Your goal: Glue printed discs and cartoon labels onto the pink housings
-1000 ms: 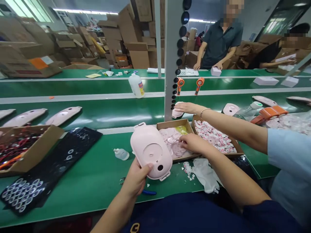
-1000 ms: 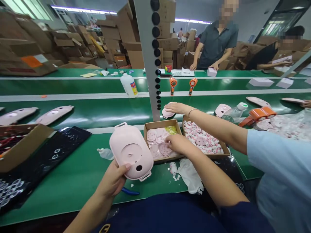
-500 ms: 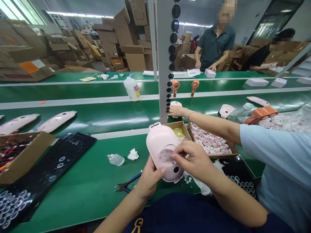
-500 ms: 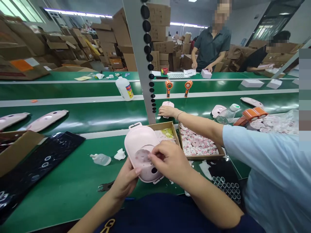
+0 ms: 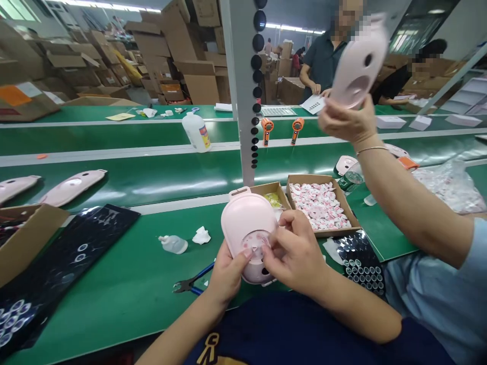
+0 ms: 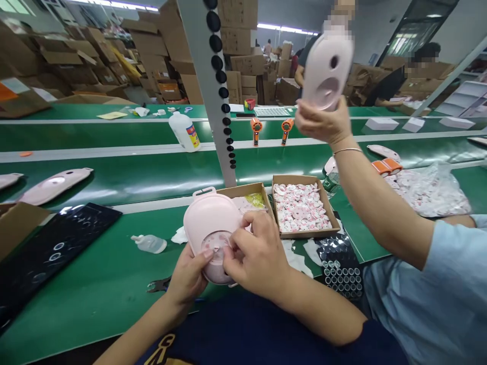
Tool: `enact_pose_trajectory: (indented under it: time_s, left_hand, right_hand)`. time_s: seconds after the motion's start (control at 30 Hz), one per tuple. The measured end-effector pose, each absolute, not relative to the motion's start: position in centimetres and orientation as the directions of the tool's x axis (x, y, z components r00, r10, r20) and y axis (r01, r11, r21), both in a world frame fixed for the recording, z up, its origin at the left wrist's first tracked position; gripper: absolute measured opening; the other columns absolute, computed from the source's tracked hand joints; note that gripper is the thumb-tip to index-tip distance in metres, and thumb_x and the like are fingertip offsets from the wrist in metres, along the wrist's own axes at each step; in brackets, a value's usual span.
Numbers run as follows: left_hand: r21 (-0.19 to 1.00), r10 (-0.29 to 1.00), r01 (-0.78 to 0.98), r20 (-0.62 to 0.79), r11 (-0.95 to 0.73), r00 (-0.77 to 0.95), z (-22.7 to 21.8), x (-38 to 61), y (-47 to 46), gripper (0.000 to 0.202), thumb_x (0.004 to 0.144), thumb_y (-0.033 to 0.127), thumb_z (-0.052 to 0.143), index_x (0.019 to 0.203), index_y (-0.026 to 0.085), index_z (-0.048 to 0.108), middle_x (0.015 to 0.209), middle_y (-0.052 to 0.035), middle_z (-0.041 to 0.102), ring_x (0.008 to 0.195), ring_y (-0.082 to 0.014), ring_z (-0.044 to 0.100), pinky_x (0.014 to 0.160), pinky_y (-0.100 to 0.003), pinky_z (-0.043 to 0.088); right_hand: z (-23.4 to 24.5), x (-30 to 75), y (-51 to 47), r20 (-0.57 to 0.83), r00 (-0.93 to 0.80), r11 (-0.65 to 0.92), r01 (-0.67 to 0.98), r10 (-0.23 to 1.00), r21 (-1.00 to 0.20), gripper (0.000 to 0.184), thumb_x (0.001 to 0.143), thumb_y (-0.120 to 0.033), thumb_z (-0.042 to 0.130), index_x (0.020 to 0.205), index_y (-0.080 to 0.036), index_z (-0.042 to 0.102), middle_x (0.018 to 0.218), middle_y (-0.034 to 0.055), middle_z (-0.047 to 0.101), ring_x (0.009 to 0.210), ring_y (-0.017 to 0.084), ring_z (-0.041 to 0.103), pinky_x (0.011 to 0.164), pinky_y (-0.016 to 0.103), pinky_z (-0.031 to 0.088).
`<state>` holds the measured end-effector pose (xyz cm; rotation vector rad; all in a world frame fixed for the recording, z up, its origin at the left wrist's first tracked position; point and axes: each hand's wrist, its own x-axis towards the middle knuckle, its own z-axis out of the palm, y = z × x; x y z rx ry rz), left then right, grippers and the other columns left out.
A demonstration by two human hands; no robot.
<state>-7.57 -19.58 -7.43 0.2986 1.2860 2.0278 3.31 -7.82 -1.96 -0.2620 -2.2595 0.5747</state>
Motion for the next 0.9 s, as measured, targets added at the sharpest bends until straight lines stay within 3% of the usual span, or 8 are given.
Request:
enact_pose_trajectory:
  time_s: [0.1, 0.17, 0.3, 0.4, 0.57, 0.77, 0.9]
  left_hand:
    - [0.851, 0.647, -0.457, -0.199, -0.259, -0.736, -7.6, -7.9, -19.8, 0.058, 0.055, 0.038, 0.088, 0.103, 0.014, 0.067, 0.092, -0.0116, 0.076, 0.083, -0.0322, 0.071, 0.076, -0.042, 0.059]
    - [0.861, 0.648, -0.444, -0.194, -0.246, -0.736, -7.7, -8.2, -20.1, 0.055, 0.056, 0.037, 0.088, 0.101, 0.014, 0.068, 0.088, -0.0107, 0.076, 0.082, -0.0328, 0.072, 0.074, -0.042, 0.059]
    - [0.888, 0.64, -0.406, -0.185, -0.216, -0.746, -7.8, -8.4, -20.7, 0.052, 0.059, 0.038, 0.088, 0.101, 0.015, 0.069, 0.09, -0.0104, 0.076, 0.082, -0.0312, 0.072, 0.074, -0.04, 0.059]
    - [0.894, 0.663, -0.399, -0.173, -0.205, -0.729, -7.8, -8.3, -20.8, 0.052, 0.061, 0.038, 0.088, 0.104, 0.015, 0.069, 0.093, -0.0107, 0.077, 0.085, -0.0315, 0.072, 0.077, -0.041, 0.059]
    - [0.907, 0.666, -0.373, -0.156, -0.197, -0.73, -7.7, -8.0, -20.7, 0.052, 0.064, 0.04, 0.087, 0.105, 0.016, 0.068, 0.1, -0.0127, 0.077, 0.09, -0.0326, 0.071, 0.081, -0.043, 0.058]
    - [0.903, 0.647, -0.397, -0.207, -0.162, -0.734, -8.4, -7.9, -21.1, 0.057, 0.058, 0.043, 0.09, 0.103, 0.017, 0.068, 0.099, -0.0126, 0.076, 0.093, -0.0351, 0.071, 0.08, -0.042, 0.059]
    - [0.937, 0.639, -0.346, -0.244, -0.038, -0.73, -8.7, -8.8, -22.0, 0.063, 0.056, 0.044, 0.092, 0.11, 0.024, 0.068, 0.099, -0.0083, 0.076, 0.101, -0.039, 0.069, 0.083, -0.045, 0.06]
  right_hand:
    - [-3.2, 3.3, -7.3, 0.683, -0.625, 0.85, -0.058, 0.378, -0.524, 0.045, 0.077, -0.026, 0.067, 0.117, -0.025, 0.047, 0.12, 0.0092, 0.039, 0.116, 0.028, 0.045, 0.1, 0.048, 0.043]
    - [-4.0, 3.4, -6.7, 0.604, -0.685, 0.76, -0.111, 0.408, -0.64, 0.062, 0.079, -0.03, 0.068, 0.132, -0.027, 0.036, 0.13, 0.0104, 0.037, 0.121, 0.027, 0.045, 0.104, 0.049, 0.042]
    - [-5.3, 3.6, -6.2, 0.289, -0.864, 0.394, -0.117, 0.413, -0.912, 0.074, 0.086, -0.038, 0.065, 0.146, -0.028, 0.023, 0.139, 0.0125, 0.042, 0.114, 0.023, 0.054, 0.104, 0.047, 0.044]
    - [-5.6, 3.5, -6.5, 0.197, -0.922, 0.19, -0.139, 0.334, -0.972, 0.076, 0.092, -0.045, 0.059, 0.153, -0.026, 0.019, 0.149, 0.0137, 0.041, 0.129, 0.025, 0.049, 0.113, 0.047, 0.037]
    - [-5.2, 3.2, -7.2, 0.221, -0.928, 0.172, -0.175, 0.299, -0.969, 0.071, 0.095, -0.042, 0.055, 0.155, -0.022, 0.024, 0.159, 0.0109, 0.035, 0.146, 0.027, 0.032, 0.122, 0.045, 0.025]
    - [-5.6, 3.0, -7.7, 0.204, -0.905, 0.189, -0.141, 0.373, -0.972, 0.076, 0.085, -0.027, 0.057, 0.153, -0.014, 0.026, 0.152, 0.0152, 0.042, 0.14, 0.027, 0.041, 0.119, 0.044, 0.029]
    - [-5.6, 2.7, -7.8, 0.138, -0.911, 0.15, -0.085, 0.389, -0.985, 0.084, 0.073, -0.023, 0.063, 0.15, -0.015, 0.03, 0.14, 0.0133, 0.054, 0.124, 0.026, 0.055, 0.109, 0.041, 0.042]
